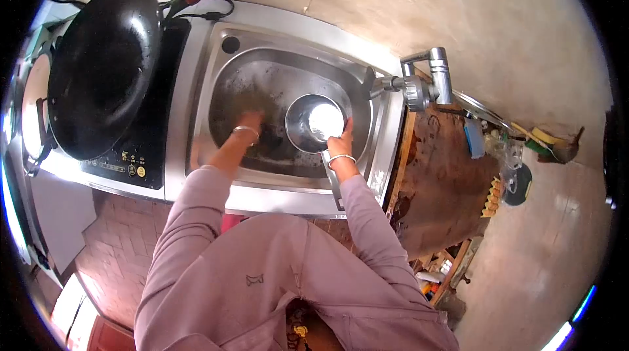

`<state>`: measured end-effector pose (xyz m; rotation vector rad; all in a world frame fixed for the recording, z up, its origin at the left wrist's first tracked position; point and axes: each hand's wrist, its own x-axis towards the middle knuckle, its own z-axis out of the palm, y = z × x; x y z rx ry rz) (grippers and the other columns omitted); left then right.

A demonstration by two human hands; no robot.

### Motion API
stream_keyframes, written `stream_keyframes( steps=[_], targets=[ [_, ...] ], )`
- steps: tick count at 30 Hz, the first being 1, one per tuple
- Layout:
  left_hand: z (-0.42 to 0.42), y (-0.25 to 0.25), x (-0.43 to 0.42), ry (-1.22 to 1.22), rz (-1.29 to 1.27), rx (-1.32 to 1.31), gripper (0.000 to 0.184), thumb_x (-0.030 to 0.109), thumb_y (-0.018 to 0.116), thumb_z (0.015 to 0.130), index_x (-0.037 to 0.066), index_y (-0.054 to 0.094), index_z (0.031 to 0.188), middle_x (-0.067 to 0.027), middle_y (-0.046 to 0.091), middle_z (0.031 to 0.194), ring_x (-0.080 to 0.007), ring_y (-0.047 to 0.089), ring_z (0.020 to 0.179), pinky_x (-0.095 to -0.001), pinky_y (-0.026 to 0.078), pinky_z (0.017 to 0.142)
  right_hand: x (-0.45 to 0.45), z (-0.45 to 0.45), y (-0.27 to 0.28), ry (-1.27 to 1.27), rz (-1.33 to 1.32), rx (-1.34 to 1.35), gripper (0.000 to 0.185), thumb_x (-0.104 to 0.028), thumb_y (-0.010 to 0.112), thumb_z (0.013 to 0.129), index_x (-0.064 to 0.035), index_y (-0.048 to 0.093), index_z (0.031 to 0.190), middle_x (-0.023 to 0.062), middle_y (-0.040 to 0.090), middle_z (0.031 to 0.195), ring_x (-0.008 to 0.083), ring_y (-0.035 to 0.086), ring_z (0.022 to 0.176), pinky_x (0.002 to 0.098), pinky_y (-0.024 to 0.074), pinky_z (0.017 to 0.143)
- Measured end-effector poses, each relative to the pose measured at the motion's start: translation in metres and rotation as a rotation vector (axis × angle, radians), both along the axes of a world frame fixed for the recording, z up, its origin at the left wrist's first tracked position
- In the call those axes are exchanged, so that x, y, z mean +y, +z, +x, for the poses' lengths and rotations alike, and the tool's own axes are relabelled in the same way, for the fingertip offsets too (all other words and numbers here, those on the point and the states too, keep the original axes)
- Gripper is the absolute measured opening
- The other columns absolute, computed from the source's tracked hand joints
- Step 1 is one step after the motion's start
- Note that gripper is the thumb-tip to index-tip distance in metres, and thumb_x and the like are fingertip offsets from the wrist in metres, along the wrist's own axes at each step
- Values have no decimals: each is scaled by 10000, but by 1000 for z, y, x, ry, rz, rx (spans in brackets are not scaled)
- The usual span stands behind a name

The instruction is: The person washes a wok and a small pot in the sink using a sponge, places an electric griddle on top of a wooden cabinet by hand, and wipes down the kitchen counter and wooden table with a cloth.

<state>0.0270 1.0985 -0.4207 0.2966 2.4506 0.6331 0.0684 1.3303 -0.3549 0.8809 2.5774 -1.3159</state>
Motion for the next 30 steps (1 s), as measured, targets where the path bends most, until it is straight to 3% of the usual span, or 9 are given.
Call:
stream_keyframes(
  steps=[3,5,7,9,16,19,24,27,30],
  targets=[
    [-15,23,-9,186,349,47,315,198,590,642,44,613,915,-175,596,870,-345,562,848,-347,448,783,-6,2,-6,-77,-63,13,752,78,451,623,-23,184,1319,231,335,1257,341,334,1162,334,233,991],
    [-12,91,4,445,739,-180,276,143,605,665,20,590,912,-99,598,778,-204,564,712,-270,443,652,-14,3,-6,-153,-309,57,766,99,442,619,-15,161,1322,206,314,1284,277,346,1174,287,220,996],
    [-3,101,31,797,1147,-316,192,71,574,729,17,559,912,-5,540,710,-77,482,638,-197,394,567,-25,2,11,-235,-440,-56,785,105,440,638,-79,132,1336,171,304,1288,322,448,1044,376,463,737],
    [0,88,55,987,1204,-227,154,79,539,769,29,523,914,-3,534,755,-91,484,681,-227,405,606,-39,0,37,-338,-696,-92,793,94,424,675,-143,68,1343,149,299,1283,349,527,863,361,505,361],
    [11,77,98,1188,1619,-581,92,138,483,840,107,535,910,16,557,837,-115,533,777,-277,444,656,-56,12,56,-100,-1045,-265,720,78,428,704,-299,117,1233,147,420,1053,320,562,679,452,525,444],
    [20,82,89,788,1581,-691,117,98,462,841,63,547,913,13,547,830,-92,517,769,-237,424,700,-47,12,50,-26,-1076,-288,842,108,440,675,-333,34,1267,167,441,1028,314,567,640,457,522,436],
    [17,95,68,479,1142,-628,215,142,512,817,18,547,990,-55,585,882,-110,529,769,-245,427,718,-47,9,52,147,-664,137,877,185,415,543,-93,155,1333,181,415,1150,303,443,1058,330,426,839],
    [17,106,54,-77,165,-145,304,287,451,826,46,548,984,-156,602,909,-266,582,867,-356,447,749,-56,7,75,401,15,423,917,206,336,493,-120,182,1336,186,211,1290,324,229,1230,344,224,1016],
    [28,111,30,-176,-13,49,292,329,469,796,108,626,904,-140,607,941,-286,584,889,-381,457,771,-62,9,99,532,409,457,840,226,371,538,-106,273,1303,213,192,1302,374,271,1188,379,271,993]
  ],
)
